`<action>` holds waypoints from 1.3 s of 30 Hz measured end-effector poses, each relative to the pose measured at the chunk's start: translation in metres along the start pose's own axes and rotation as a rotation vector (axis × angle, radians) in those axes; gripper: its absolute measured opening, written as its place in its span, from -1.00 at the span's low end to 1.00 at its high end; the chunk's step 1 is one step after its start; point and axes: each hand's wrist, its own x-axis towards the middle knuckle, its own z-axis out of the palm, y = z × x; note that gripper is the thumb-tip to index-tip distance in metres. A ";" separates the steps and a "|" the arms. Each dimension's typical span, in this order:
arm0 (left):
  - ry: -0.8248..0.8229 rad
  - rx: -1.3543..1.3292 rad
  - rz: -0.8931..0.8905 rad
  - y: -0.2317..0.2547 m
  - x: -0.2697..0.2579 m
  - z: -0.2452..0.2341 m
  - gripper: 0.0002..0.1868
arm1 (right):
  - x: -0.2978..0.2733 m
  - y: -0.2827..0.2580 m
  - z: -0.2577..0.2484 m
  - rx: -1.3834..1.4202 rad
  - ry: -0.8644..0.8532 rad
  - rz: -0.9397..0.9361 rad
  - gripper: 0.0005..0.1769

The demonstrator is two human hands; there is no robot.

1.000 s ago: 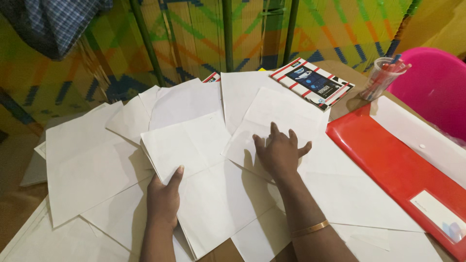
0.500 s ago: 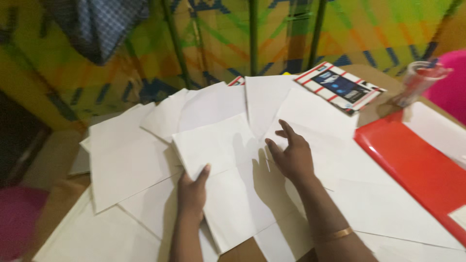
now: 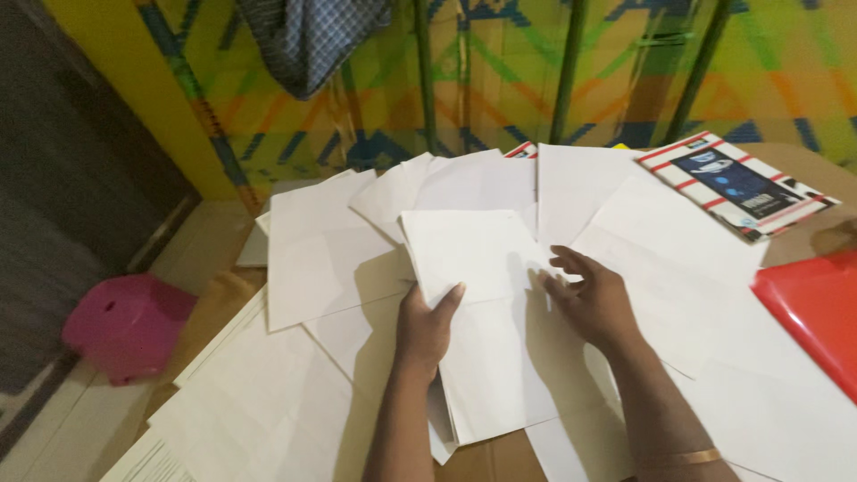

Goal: The person sorts through a large pile of white papers on a table, flipping through sheets and separating them into smaller stacks. They also handle a clear plastic cup containing pens, removing and placing pens on the table.

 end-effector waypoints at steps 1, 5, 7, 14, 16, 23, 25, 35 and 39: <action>-0.004 -0.017 -0.009 0.001 0.000 -0.001 -0.50 | 0.000 0.001 0.000 -0.008 -0.007 0.001 -0.39; -0.022 -0.172 -0.058 0.000 0.001 -0.011 -0.47 | -0.001 0.003 0.001 0.011 -0.038 0.040 -0.39; -0.028 -0.280 -0.027 -0.004 0.003 -0.016 -0.44 | -0.001 0.004 0.003 0.025 -0.047 0.065 -0.40; -0.108 -0.467 0.043 -0.010 0.005 -0.028 -0.42 | -0.001 0.013 0.009 0.442 -0.222 0.160 -0.37; -0.122 -0.453 0.062 0.000 0.007 -0.027 -0.41 | 0.003 0.005 0.005 0.475 -0.258 0.136 -0.32; -0.171 -0.378 0.059 0.033 0.001 -0.003 -0.43 | 0.001 -0.010 -0.016 0.702 -0.179 0.183 -0.38; -0.169 -0.377 0.021 0.034 0.008 0.011 -0.44 | 0.004 -0.007 -0.024 0.772 -0.106 0.207 -0.40; -0.128 -0.563 -0.082 -0.012 0.010 0.035 -0.42 | 0.004 0.007 -0.036 0.840 -0.064 0.302 -0.45; -0.125 -0.571 -0.100 -0.026 0.011 0.028 -0.45 | 0.001 0.009 -0.030 0.868 -0.087 0.336 -0.46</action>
